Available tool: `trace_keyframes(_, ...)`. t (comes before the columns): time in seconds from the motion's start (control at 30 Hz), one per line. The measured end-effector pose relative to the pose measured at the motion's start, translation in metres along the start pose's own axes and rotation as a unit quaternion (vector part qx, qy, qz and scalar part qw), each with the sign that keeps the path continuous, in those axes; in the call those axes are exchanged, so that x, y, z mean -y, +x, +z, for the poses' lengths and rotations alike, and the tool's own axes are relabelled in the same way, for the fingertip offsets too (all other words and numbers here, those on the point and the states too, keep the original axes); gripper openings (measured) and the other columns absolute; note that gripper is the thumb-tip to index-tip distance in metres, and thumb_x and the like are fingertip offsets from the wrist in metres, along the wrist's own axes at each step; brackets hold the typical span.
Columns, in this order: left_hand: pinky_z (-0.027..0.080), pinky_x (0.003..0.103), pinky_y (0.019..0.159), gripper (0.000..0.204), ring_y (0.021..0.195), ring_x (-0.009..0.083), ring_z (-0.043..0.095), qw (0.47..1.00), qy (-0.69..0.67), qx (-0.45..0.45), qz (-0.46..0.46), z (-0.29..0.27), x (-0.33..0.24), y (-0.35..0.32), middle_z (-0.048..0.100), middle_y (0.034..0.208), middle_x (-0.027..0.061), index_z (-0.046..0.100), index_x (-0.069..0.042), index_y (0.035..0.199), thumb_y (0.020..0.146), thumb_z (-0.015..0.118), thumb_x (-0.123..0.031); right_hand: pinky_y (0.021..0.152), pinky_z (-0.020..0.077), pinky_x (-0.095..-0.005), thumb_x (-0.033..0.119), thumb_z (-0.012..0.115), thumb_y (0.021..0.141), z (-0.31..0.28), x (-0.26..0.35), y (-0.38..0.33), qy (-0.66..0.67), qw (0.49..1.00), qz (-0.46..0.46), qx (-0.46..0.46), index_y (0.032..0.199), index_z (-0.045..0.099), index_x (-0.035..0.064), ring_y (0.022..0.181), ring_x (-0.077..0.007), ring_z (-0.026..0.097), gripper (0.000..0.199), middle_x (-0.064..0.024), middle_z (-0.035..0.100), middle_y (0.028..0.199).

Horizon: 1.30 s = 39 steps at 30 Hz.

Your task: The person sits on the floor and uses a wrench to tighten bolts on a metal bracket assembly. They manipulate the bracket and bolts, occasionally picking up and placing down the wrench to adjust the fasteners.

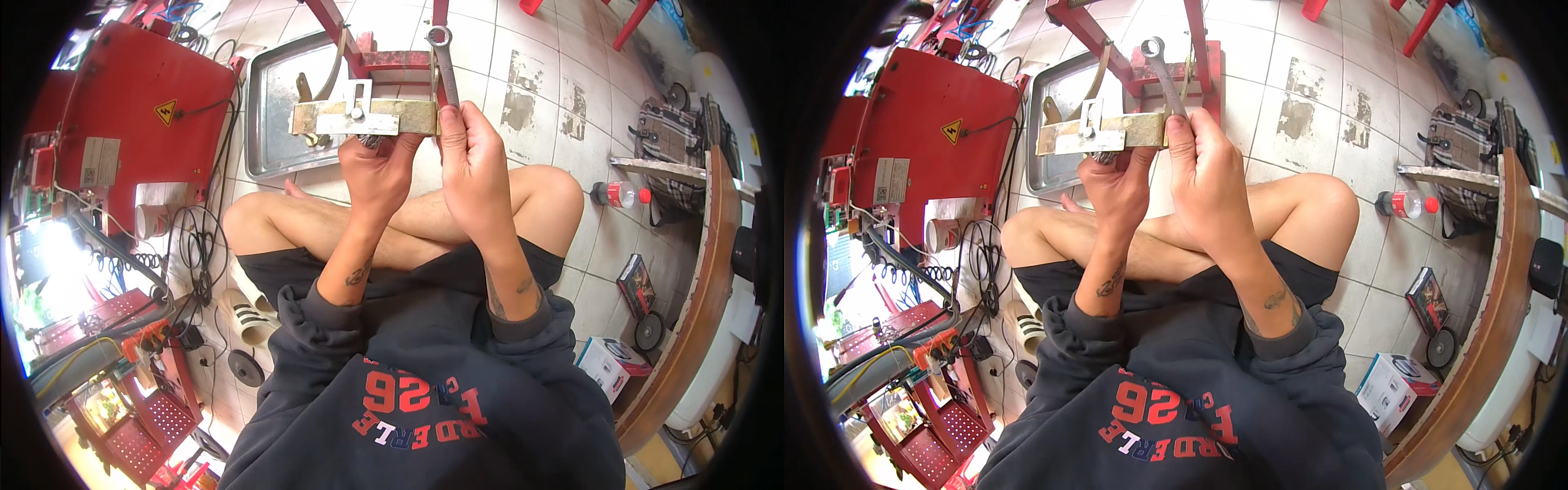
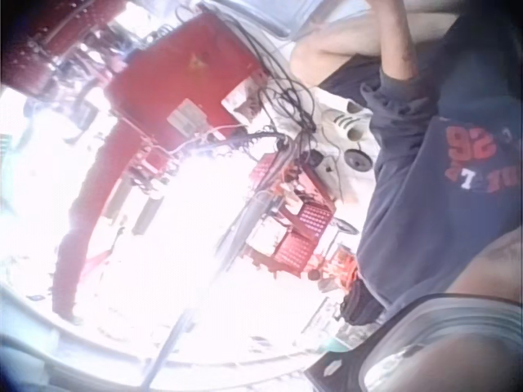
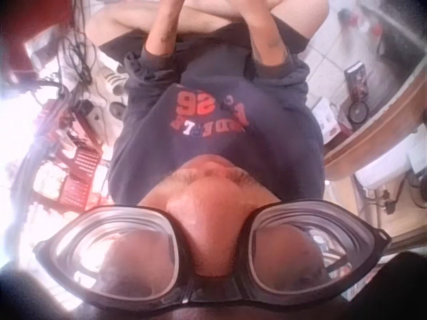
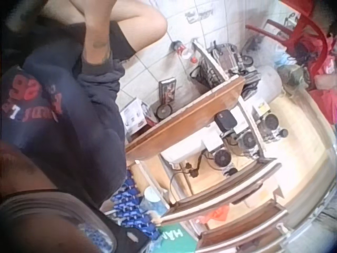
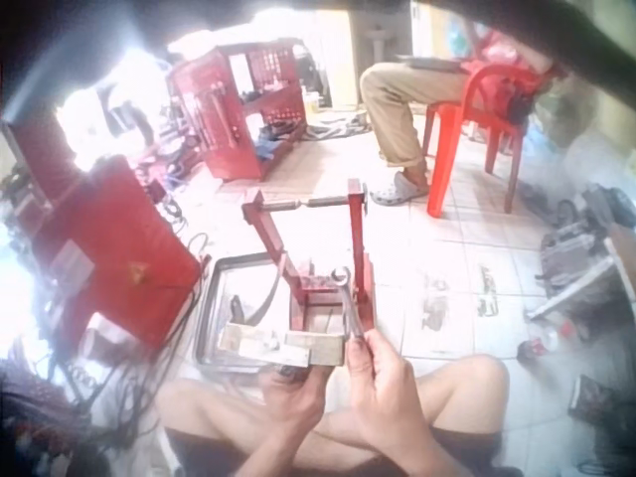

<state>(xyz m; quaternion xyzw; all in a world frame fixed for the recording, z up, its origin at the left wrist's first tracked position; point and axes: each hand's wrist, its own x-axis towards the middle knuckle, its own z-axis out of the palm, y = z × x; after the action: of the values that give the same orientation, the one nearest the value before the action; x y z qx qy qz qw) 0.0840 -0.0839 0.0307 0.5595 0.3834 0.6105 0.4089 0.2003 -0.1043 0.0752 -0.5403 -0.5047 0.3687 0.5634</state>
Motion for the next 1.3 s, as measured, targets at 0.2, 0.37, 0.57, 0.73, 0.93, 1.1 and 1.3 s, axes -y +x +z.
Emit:
trace_keyframes(0.2, 0.055, 0.030, 0.084, 0.021, 0.093, 0.0145, 0.066, 0.997, -0.064, 0.017, -0.029, -0.001, -0.008, 0.004, 0.071, 0.101, 0.0089, 0.067, 0.006, 0.109, 0.089, 0.068, 0.004, 0.058, 0.0413, -0.0395, 0.017, 0.050, 0.102, -0.004, -0.006, 0.003, -0.047, 0.996, -0.069, 0.020, 0.091, 0.048, 0.0006, 0.060, -0.0322, 0.050, 0.021, -0.0173, 0.052, 0.070)
trace_keyframes(0.37, 0.054, 0.029, 0.084, 0.020, 0.092, 0.0146, 0.066, 0.996, -0.077, 0.019, -0.034, -0.002, -0.007, 0.005, 0.070, 0.101, 0.0092, 0.067, 0.005, 0.109, 0.089, 0.068, 0.003, 0.064, 0.0443, -0.0397, 0.013, 0.054, 0.100, -0.007, -0.018, 0.005, -0.076, 0.987, -0.139, 0.012, 0.094, 0.050, 0.0001, 0.070, -0.0320, 0.054, 0.014, -0.0171, 0.054, 0.080)
trace_keyframes(0.57, 0.052, 0.027, 0.080, 0.020, 0.089, 0.0126, 0.065, 0.996, -0.084, 0.003, -0.030, 0.001, -0.008, 0.003, 0.070, 0.100, 0.0069, 0.067, 0.005, 0.109, 0.089, 0.068, 0.002, 0.067, 0.0470, -0.0354, 0.009, 0.058, 0.097, -0.010, -0.027, 0.003, -0.043, 0.985, -0.169, 0.017, 0.100, 0.051, -0.0006, 0.074, -0.0276, 0.057, 0.012, -0.0148, 0.056, 0.085)
trace_keyframes(0.73, 0.052, 0.028, 0.081, 0.021, 0.090, 0.0125, 0.065, 0.996, -0.083, 0.002, -0.016, 0.001, -0.003, 0.002, 0.069, 0.102, 0.0075, 0.066, 0.004, 0.111, 0.091, 0.067, 0.001, 0.068, 0.0476, -0.0303, 0.007, 0.060, 0.096, -0.011, -0.032, 0.005, 0.034, 0.984, -0.170, 0.033, 0.107, 0.052, -0.0005, 0.076, -0.0176, 0.057, 0.015, -0.0098, 0.057, 0.086)
trace_keyframes(0.93, 0.052, 0.029, 0.086, 0.023, 0.095, 0.0142, 0.065, 0.999, -0.037, 0.011, -0.012, -0.002, -0.002, 0.001, 0.069, 0.107, 0.0101, 0.065, 0.005, 0.114, 0.091, 0.066, 0.000, 0.059, 0.0353, -0.0201, 0.017, 0.069, 0.093, -0.010, -0.033, 0.002, 0.249, 0.963, -0.102, 0.020, 0.103, 0.056, 0.0025, 0.065, -0.0027, 0.038, 0.022, 0.0033, 0.050, 0.078)
trace_keyframes(1.1, 0.054, 0.028, 0.082, 0.019, 0.092, 0.0136, 0.065, 0.997, -0.078, -0.003, -0.002, 0.004, -0.010, 0.004, 0.070, 0.101, 0.0075, 0.067, 0.005, 0.108, 0.089, 0.068, 0.002, 0.057, 0.0358, -0.0207, 0.024, 0.060, 0.100, 0.002, -0.026, 0.000, 0.165, 0.986, -0.035, -0.002, 0.095, 0.057, 0.0013, 0.065, -0.0029, 0.043, 0.024, 0.0023, 0.052, 0.074)
trace_keyframes(1.3, 0.054, 0.031, 0.087, 0.021, 0.096, 0.0158, 0.066, 0.985, -0.152, 0.031, -0.074, -0.001, -0.004, 0.006, 0.069, 0.106, 0.0085, 0.065, 0.002, 0.112, 0.091, 0.066, 0.000, 0.061, 0.0463, -0.0241, 0.018, 0.062, 0.098, 0.000, -0.021, -0.002, 0.102, 0.992, -0.076, -0.027, 0.097, 0.056, -0.0019, 0.071, -0.0072, 0.057, 0.021, -0.0044, 0.062, 0.077)
